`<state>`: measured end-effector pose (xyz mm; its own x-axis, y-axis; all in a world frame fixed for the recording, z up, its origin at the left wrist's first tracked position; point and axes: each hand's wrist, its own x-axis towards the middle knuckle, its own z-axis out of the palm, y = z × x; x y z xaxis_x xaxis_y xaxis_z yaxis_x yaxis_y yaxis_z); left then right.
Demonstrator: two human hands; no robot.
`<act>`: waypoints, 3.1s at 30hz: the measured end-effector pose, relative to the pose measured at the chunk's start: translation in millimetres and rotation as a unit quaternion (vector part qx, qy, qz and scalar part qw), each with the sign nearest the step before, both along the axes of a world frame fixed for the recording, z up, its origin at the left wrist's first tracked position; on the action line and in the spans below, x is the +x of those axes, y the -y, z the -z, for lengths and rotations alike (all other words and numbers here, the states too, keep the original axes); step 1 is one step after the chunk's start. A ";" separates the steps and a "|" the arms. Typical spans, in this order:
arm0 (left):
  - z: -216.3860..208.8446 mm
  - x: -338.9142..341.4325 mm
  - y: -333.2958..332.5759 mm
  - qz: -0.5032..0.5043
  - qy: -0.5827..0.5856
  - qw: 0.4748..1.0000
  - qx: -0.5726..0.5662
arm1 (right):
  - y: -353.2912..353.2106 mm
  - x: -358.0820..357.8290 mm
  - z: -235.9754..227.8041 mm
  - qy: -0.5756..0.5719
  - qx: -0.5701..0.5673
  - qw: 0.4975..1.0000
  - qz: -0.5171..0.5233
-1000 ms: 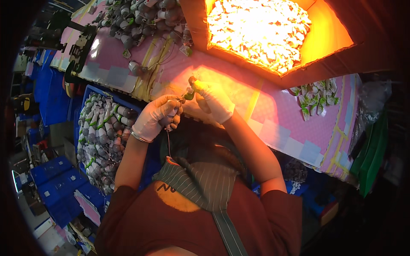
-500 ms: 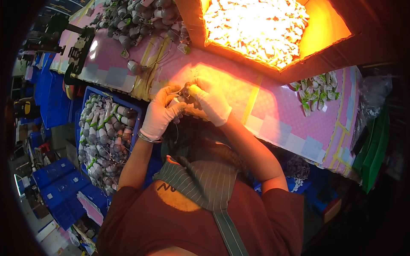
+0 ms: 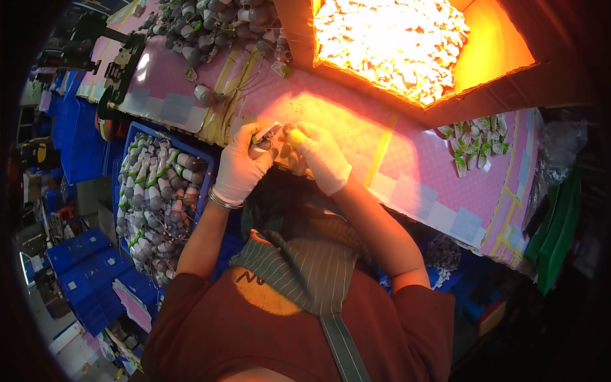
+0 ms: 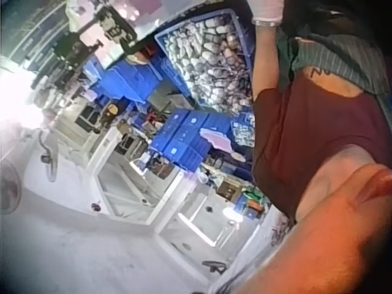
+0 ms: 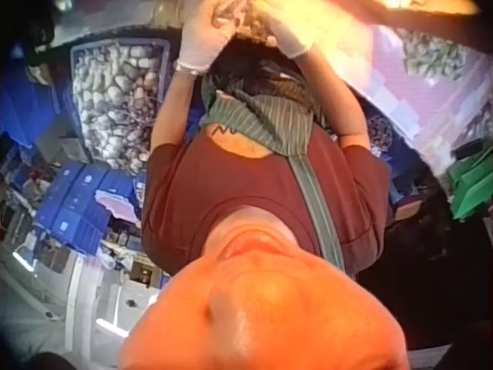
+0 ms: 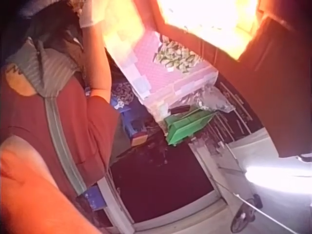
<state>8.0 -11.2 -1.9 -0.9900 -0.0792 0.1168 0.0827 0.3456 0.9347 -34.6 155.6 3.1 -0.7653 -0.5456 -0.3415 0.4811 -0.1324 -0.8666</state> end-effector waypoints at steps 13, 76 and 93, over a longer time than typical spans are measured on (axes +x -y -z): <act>-7.1 1.2 -3.0 -0.028 -0.059 0.991 -0.118 | 4.6 3.4 -3.2 0.249 -0.139 0.957 0.046; -27.7 -11.0 -15.2 0.004 0.265 0.853 0.450 | -33.5 -197.9 -16.1 -0.279 0.342 0.876 0.196; -20.6 -13.2 -28.6 0.062 0.293 0.901 0.314 | -25.2 -31.7 -9.7 -0.099 0.007 0.992 0.074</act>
